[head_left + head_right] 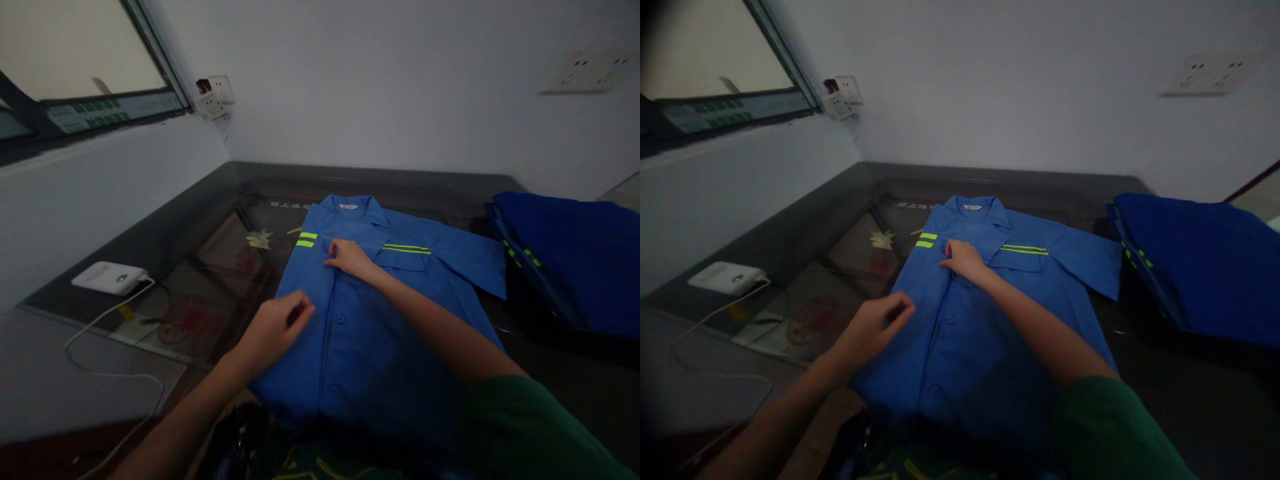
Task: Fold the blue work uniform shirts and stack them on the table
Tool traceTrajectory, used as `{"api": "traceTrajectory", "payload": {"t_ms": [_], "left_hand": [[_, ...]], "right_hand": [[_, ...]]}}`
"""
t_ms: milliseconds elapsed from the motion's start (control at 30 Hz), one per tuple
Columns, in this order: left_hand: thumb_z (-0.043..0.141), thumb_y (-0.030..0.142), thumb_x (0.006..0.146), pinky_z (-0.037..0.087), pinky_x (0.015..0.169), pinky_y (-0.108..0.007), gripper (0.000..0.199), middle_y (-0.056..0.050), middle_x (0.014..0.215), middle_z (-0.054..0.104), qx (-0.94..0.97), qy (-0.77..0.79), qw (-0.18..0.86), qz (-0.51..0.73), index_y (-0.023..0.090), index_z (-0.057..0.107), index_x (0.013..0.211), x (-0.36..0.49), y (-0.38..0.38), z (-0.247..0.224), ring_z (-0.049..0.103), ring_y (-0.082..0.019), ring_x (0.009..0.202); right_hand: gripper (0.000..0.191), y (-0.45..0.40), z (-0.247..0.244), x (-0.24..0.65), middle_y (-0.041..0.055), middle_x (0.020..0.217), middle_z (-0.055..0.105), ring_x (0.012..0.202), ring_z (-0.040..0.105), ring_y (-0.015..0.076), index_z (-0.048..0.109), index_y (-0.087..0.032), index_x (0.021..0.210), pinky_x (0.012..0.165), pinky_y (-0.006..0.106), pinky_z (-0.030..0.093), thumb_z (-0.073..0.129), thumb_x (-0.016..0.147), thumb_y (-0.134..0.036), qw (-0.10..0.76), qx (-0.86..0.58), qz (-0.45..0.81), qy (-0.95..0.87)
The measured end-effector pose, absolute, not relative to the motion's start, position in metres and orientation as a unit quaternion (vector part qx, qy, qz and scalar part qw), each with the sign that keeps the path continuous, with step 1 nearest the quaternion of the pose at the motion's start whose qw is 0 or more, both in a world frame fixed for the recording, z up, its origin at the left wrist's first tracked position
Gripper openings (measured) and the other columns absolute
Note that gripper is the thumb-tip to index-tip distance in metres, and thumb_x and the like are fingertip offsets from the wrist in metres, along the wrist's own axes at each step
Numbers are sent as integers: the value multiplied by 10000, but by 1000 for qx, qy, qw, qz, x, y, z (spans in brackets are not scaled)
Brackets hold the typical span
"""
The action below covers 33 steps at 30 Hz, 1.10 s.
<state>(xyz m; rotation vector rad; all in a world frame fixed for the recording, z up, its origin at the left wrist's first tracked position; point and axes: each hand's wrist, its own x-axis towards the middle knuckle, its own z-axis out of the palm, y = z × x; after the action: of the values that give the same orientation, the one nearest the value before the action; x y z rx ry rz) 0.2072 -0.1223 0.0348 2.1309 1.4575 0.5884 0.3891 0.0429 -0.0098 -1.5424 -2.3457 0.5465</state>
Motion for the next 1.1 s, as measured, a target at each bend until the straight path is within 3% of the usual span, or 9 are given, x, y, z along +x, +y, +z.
{"api": "traceTrajectory", "payload": {"t_ms": [100, 233, 367, 467, 567, 633, 833, 1033, 1100], "left_hand": [[434, 469, 904, 371, 586, -235, 410, 7, 606, 569, 728, 550, 397, 99, 190, 569, 636, 198, -201, 18, 539, -133, 599], [505, 581, 827, 406, 652, -273, 439, -46, 749, 679, 614, 620, 484, 58, 188, 679, 739, 189, -267, -52, 600, -201, 732], [523, 683, 763, 460, 843, -358, 588, -109, 995, 708, 434, 605, 635, 205, 153, 680, 963, 197, -287, -117, 639, -258, 923], [700, 622, 658, 438, 970, -414, 591, -114, 1214, 640, 230, 528, 751, 323, 200, 628, 1066, 208, -288, -143, 600, -280, 1123], [829, 485, 553, 417, 1030, -419, 438, -83, 1168, 653, 109, 479, 766, 414, 219, 614, 827, 214, -289, -156, 537, -289, 1226], [859, 475, 495, 420, 1035, -442, 459, -87, 1098, 672, 82, 482, 757, 434, 215, 586, 755, 216, -291, -161, 550, -309, 1207], [839, 585, 444, 440, 1009, -467, 696, -136, 1155, 665, 155, 536, 732, 391, 200, 641, 989, 211, -309, -162, 575, -347, 1158], [872, 399, 379, 461, 957, -461, 766, -88, 1104, 703, 236, 582, 730, 268, 225, 657, 1093, 189, -325, -159, 609, -360, 1088], [856, 408, 407, 456, 953, -457, 751, -97, 1120, 697, 244, 590, 726, 256, 212, 658, 1104, 188, -323, -157, 603, -359, 1098]], "right_hand": [[275, 42, -10, 390, 48, 885, 685, 801, 626, 182, 622, -158, 918, 679, 254, 420, 774, 704, -237, 129, -544, 198, -805], [256, 40, -6, 390, 4, 718, 654, 644, 616, 136, 606, -145, 950, 656, 244, 449, 736, 729, -138, 137, -552, 257, -781], [245, 37, -4, 388, -52, 578, 580, 491, 567, 100, 565, -145, 926, 583, 233, 475, 690, 741, -44, 190, -554, 375, -718], [263, 33, -5, 389, -56, 556, 562, 468, 555, 105, 538, -151, 879, 545, 246, 498, 682, 720, 0, 244, -550, 463, -651], [310, 29, -5, 392, -59, 551, 554, 488, 563, 109, 533, -157, 851, 550, 253, 522, 669, 674, 59, 274, -538, 517, -606], [328, 26, -4, 393, -63, 554, 549, 500, 564, 103, 540, -157, 849, 555, 247, 528, 650, 654, 82, 285, -533, 537, -589], [339, 20, 2, 396, -69, 602, 526, 536, 556, 85, 551, -169, 860, 622, 257, 551, 618, 646, 86, 321, -520, 583, -535], [344, 22, -1, 400, -58, 654, 501, 558, 528, 83, 574, -169, 871, 635, 260, 550, 566, 636, 83, 298, -520, 563, -569], [334, 23, -5, 400, -42, 697, 509, 559, 516, 83, 593, -156, 867, 609, 248, 535, 557, 628, 74, 283, -522, 520, -614]]}}
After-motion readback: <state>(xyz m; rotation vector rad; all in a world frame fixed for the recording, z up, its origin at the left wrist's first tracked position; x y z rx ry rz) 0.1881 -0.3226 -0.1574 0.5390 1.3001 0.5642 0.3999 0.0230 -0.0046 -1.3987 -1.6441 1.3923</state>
